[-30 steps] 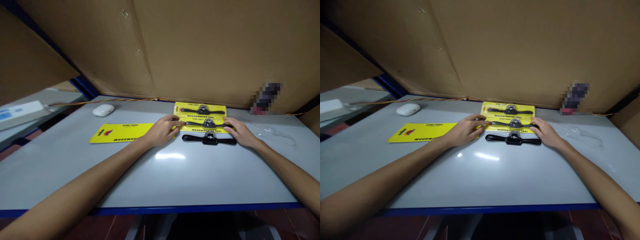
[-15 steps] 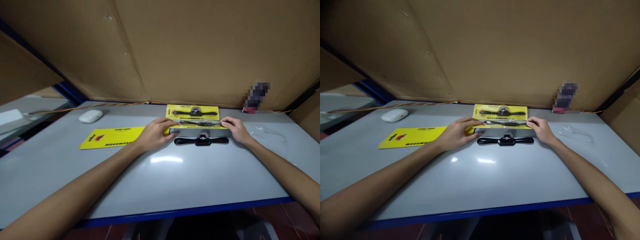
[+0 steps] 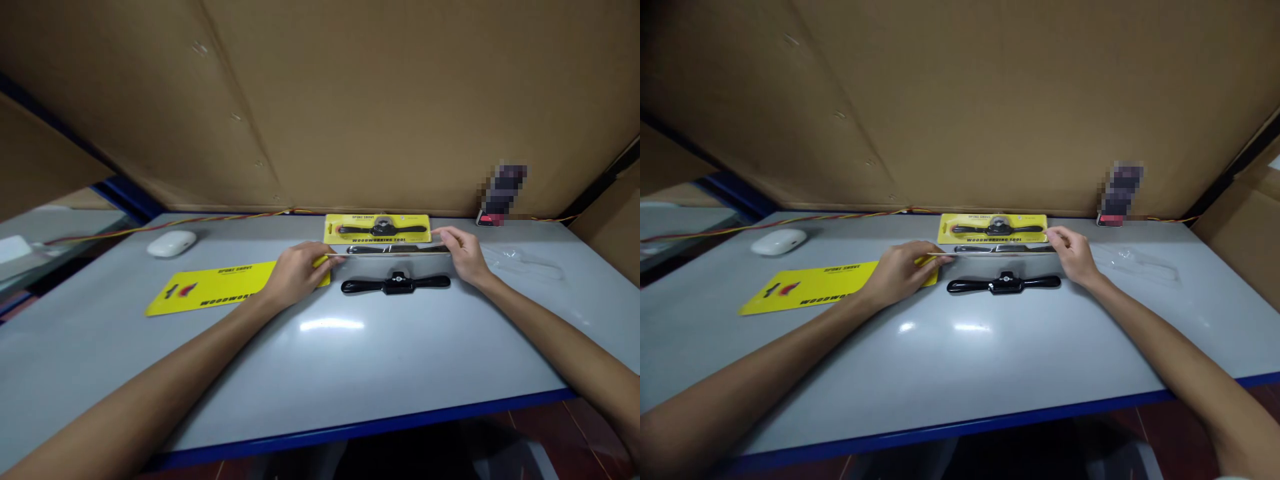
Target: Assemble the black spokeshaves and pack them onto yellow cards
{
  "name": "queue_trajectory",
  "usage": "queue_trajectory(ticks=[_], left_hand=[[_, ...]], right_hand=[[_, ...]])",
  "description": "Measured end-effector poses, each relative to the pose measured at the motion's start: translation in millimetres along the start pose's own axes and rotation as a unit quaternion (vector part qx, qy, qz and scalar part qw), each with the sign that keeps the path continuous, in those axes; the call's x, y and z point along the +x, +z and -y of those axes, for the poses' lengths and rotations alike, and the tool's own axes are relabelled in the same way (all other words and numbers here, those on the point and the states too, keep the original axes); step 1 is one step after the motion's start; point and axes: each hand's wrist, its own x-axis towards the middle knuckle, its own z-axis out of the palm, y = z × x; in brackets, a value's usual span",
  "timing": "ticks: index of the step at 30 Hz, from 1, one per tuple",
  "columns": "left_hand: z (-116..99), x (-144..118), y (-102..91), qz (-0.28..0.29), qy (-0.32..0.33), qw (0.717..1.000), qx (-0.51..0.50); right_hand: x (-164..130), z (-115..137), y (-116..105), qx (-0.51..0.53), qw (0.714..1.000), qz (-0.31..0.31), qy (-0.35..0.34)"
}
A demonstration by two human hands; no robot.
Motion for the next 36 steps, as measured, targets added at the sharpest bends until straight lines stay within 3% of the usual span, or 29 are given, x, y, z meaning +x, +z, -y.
queue_trajectory(ticks=[8,14,17,20,24,30,36], left_hand=[[3,5,3.7,-0.008,-0.034,0.999,-0.018],[1,5,4.0,-0.028,-0.049,0.998,0.011],[-1,7,1.2,-0.018,-0.063,0.998,0.017],[-1,8,-2.8,0.002,-0.06,0.998,0.02],[-1,9,-6.6,0.028,-0.048,0.998,0.023],[6,7,-4.7,0.02,-0.059,0.997,-0.035],[18,7,-2.6,0.0,-0.11,0.988,-0.113]], right_hand=[[3,-15,-1,0.037,0.999,0.002,0.021],[0,-14,-5,0.03,0.998,0.057,0.005],[3,-9,-10,0.029,0.991,0.131,-0.017],[8,-8,-16,0.05,0.977,0.204,0.036],[13,-10,-20,0.091,0.96,0.24,0.113],[12,-10,-19,0.112,0.958,0.242,0.109],[8,-8,-12,0.09,0.979,0.17,0.072]])
